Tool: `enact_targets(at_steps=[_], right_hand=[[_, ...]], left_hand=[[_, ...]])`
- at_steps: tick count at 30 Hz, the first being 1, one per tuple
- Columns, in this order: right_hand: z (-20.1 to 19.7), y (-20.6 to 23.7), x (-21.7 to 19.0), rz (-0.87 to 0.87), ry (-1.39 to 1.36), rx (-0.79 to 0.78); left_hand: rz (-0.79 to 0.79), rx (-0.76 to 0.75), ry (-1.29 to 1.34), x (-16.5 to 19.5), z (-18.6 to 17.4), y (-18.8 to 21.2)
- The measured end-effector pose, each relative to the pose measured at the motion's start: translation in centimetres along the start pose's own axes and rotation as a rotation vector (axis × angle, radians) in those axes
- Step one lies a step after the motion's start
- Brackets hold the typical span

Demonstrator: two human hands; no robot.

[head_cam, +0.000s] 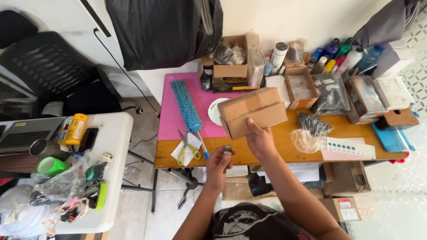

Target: The person picks up a flat cardboard box from a cluttered workbench, folds and presses its flaps to form an open box, then places dark items from another box into it and handles plastic wrap on the table.

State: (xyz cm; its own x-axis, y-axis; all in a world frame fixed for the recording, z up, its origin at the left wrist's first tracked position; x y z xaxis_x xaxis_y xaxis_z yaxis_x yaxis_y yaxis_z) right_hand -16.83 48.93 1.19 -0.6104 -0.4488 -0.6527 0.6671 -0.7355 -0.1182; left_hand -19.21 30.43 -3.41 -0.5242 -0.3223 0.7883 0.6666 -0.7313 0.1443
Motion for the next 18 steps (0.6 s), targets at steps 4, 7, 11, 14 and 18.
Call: enact_targets(at_steps=[4, 7, 11, 14, 18], right_hand=[[0.5, 1.2, -1.0, -0.162, 0.555, -0.231], [1.0, 1.8, -1.3, -0.128, 0.718, -0.349], [4.1, 3.3, -2.8, -0.012, 0.812, -0.466], [7.2, 4.9, -3.9, -0.019, 1.466, -0.718], [8.0, 7.2, -2.7, 0.079, 2.095, -0.953]], left_hand=[[0.027, 0.074, -0.235, 5.7, -2.8, 1.8], [0.064, 0.057, -0.343, 10.6, -2.2, 2.2], [0.345, -0.035, -0.805, 17.8, 2.1, 4.5], [0.435, -0.128, -0.981, 20.4, 4.9, 5.2], [0.596, -0.186, -1.387, 19.6, 7.8, 5.3]])
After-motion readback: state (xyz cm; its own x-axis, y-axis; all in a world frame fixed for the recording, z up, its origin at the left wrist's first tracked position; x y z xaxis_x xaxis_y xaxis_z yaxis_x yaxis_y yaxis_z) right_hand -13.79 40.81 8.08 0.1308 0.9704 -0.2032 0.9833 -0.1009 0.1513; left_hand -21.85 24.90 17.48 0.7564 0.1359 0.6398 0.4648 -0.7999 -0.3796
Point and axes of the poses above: each hand's wrist, its own y-axis away from the middle knuckle, its own z-axis out of the palm, x = y × z, the point moved 10 cm from there along -y, towards the middle knuckle, and after that the axes turned 14 degrees about -z, right-handed, at the moved point
